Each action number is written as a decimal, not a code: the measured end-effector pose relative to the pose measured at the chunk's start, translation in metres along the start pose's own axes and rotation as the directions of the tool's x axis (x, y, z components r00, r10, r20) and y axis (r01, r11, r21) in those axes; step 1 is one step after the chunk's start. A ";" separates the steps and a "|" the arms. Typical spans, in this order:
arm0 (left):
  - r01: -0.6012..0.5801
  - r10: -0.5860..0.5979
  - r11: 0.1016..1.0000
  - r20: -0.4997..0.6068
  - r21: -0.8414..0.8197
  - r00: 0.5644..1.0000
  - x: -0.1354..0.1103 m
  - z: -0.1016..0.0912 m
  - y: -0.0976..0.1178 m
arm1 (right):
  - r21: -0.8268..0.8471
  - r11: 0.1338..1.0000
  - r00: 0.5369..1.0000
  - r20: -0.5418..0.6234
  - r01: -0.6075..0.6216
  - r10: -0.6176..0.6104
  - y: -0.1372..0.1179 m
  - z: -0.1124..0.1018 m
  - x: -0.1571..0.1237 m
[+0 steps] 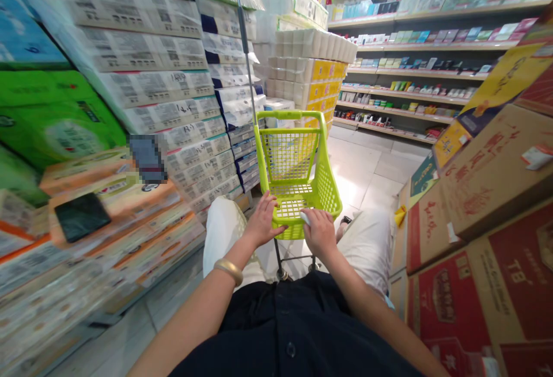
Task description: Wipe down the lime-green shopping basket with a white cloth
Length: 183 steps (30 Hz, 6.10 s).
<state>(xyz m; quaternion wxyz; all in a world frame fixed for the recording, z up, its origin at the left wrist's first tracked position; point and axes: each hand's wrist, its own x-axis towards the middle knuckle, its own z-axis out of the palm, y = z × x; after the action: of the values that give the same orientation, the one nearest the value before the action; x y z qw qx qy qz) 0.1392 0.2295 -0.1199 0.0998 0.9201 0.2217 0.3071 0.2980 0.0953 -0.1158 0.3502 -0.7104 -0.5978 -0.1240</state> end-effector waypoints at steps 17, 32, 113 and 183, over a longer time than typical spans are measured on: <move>0.031 -0.031 0.999 -0.011 -0.040 0.999 -0.005 -0.005 -0.003 | 0.038 0.999 0.990 -0.137 -0.019 0.024 0.004 0.003 -0.011; 0.033 -0.035 0.997 -0.017 -0.068 0.999 -0.006 -0.003 -0.006 | 0.102 0.992 0.973 -0.223 0.081 -0.056 0.002 0.013 -0.020; 0.047 -0.048 0.997 -0.013 -0.056 0.999 -0.010 -0.006 -0.009 | 0.025 0.972 0.972 0.016 0.233 -0.233 -0.012 0.005 -0.003; 0.101 -0.119 0.983 0.115 0.154 0.986 -0.017 -0.027 0.032 | 0.236 0.895 0.918 0.027 0.379 -0.396 -0.009 0.005 0.047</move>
<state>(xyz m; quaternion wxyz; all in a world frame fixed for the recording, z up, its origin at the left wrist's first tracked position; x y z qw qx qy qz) 0.1215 0.1942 -0.0972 0.0616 0.9285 0.2878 0.2264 0.3008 0.1345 -0.0884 0.3744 -0.5366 -0.7501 -0.0962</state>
